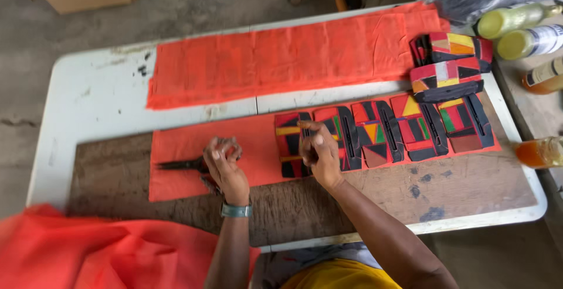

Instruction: The person assembles small, colorful, patterned fabric pouches by hand. They repeatedly pick up a pouch, apply a substance from a jar using a small tool, and place the pouch onto a larger orange fabric sheet. The person works methodically, handling each pouch individually.

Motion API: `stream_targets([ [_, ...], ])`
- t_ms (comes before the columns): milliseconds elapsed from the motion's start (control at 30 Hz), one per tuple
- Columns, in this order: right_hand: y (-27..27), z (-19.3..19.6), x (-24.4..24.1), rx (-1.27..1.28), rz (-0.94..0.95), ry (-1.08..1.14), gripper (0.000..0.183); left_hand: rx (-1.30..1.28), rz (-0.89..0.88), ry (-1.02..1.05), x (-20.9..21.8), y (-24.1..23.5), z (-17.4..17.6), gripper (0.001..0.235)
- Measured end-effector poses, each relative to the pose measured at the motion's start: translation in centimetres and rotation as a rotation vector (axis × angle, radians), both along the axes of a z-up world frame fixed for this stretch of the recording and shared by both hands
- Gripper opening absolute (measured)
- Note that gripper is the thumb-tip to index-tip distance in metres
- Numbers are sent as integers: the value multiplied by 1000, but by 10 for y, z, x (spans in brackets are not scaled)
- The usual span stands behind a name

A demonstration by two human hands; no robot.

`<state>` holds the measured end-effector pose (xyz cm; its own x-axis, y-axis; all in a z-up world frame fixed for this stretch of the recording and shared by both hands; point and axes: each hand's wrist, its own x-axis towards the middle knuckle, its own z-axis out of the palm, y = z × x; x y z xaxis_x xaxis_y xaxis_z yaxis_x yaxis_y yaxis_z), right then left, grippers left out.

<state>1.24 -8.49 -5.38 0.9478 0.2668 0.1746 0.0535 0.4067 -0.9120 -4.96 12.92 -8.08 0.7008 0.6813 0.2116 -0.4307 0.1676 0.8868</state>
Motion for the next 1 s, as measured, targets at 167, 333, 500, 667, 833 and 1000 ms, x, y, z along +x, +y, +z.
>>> stream_targets([
  [167,4,5,7,37,29,162,59,31,13,3,-3,-5,10,48],
  [333,9,15,42,-61,100,186,59,50,49,237,1,-8,20,52],
  [500,19,19,94,-137,112,108,62,35,9,195,-7,-7,9,52],
  [667,34,21,137,-106,128,110,61,45,-7,169,-3,0,3,53],
  [833,48,15,133,-103,148,164,61,75,-38,175,0,0,4,54],
  [1000,70,11,130,-133,189,219,61,68,-60,105,-1,0,3,55],
])
